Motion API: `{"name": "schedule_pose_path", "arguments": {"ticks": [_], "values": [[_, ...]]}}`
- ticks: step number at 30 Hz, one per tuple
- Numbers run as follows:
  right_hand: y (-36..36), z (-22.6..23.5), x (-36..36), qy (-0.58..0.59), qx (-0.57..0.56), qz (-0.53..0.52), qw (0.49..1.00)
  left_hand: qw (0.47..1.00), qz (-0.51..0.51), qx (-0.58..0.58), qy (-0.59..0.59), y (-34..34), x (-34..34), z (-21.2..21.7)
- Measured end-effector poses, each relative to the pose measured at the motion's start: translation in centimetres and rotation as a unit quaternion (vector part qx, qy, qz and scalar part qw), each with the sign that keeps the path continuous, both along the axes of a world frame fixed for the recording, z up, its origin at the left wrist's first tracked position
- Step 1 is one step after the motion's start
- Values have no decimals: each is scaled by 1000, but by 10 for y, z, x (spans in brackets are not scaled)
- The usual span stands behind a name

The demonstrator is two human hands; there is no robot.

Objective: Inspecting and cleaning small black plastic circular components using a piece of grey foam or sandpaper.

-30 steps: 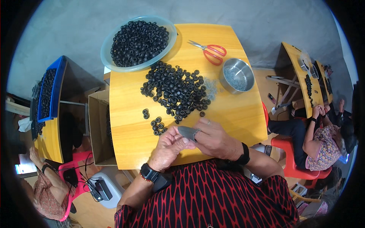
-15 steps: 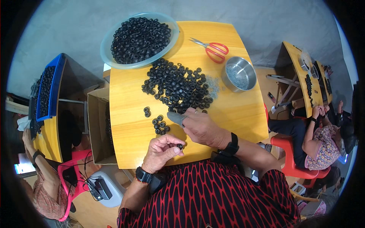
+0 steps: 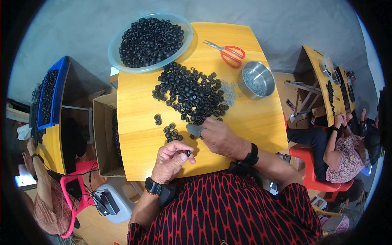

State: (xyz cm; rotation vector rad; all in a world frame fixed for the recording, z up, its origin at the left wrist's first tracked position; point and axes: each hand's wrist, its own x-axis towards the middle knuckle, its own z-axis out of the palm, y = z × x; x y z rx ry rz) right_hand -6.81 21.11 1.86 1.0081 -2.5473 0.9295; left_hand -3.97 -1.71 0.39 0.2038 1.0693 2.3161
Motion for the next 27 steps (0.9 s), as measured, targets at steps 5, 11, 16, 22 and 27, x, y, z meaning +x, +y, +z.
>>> {"name": "schedule_pose_path", "arguments": {"ticks": [5,11,16,22,27], "values": [[8,2,6,-49,-34,-42,997,1000,17,19,-6,2,1,-1],[-11,7,7,-114,-127,-30,985,999,13,45,2,-4,2,-3],[-27,3,8,-218,-185,-18,958,996,77,37,19,-16,8,-1],[-32,-2,7,-156,-126,4,980,989,125,83,-6,-29,6,-3],[-45,16,-2,-132,-120,58,982,981,136,137,-5,-36,3,-8]]}}
